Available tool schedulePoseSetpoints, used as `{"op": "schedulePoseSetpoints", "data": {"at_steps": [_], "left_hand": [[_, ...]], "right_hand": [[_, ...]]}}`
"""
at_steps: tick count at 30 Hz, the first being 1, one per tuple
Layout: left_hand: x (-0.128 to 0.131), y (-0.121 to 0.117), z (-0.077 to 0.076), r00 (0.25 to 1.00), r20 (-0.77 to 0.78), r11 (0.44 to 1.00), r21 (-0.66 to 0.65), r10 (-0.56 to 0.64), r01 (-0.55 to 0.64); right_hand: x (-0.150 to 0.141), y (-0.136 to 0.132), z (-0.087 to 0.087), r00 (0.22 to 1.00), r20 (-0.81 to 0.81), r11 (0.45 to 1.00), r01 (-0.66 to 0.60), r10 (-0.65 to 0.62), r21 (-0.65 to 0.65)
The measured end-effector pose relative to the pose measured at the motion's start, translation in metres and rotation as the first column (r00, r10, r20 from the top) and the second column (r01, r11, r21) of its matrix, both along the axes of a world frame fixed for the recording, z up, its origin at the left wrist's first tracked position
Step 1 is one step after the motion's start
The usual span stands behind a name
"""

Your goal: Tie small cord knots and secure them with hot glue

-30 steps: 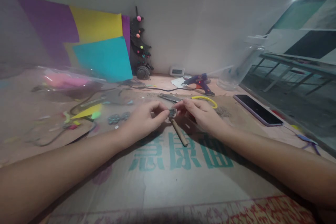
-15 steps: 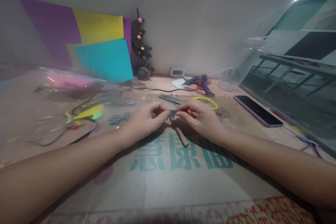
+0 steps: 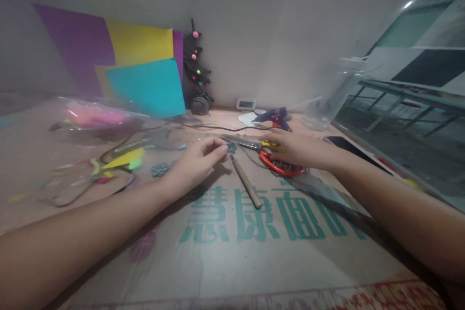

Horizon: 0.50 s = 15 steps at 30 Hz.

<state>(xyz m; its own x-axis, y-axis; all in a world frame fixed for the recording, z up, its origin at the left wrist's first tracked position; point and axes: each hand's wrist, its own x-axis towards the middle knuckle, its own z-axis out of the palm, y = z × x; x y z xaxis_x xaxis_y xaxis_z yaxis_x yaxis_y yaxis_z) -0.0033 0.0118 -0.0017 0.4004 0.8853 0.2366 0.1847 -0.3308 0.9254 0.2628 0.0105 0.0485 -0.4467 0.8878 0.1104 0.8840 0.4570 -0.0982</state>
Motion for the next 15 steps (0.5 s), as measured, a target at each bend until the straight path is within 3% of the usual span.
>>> {"op": "schedulePoseSetpoints", "data": {"at_steps": [3, 6, 9, 15], "left_hand": [[0.0001, 0.0004, -0.0005, 1.0, 0.006, 1.0, -0.001, -0.016, 0.016], [-0.0002, 0.0005, -0.0007, 1.0, 0.004, 1.0, 0.0, -0.014, 0.014], [0.0002, -0.0003, 0.0008, 1.0, 0.02, 0.999, -0.032, -0.006, 0.007], [0.0018, -0.0002, 0.0033, 0.996, 0.087, 0.996, -0.092, -0.014, 0.022]], "right_hand": [[-0.0005, 0.0016, -0.0035, 0.998, 0.059, 0.999, -0.01, 0.012, -0.041], [-0.0055, -0.0012, -0.006, 0.993, 0.114, 0.999, 0.039, -0.039, 0.004], [-0.0067, -0.0014, -0.0082, 0.994, 0.084, 0.997, 0.073, -0.076, 0.032], [0.0009, 0.0047, 0.0016, 0.99, 0.036, 0.989, 0.138, -0.136, -0.053]]}}
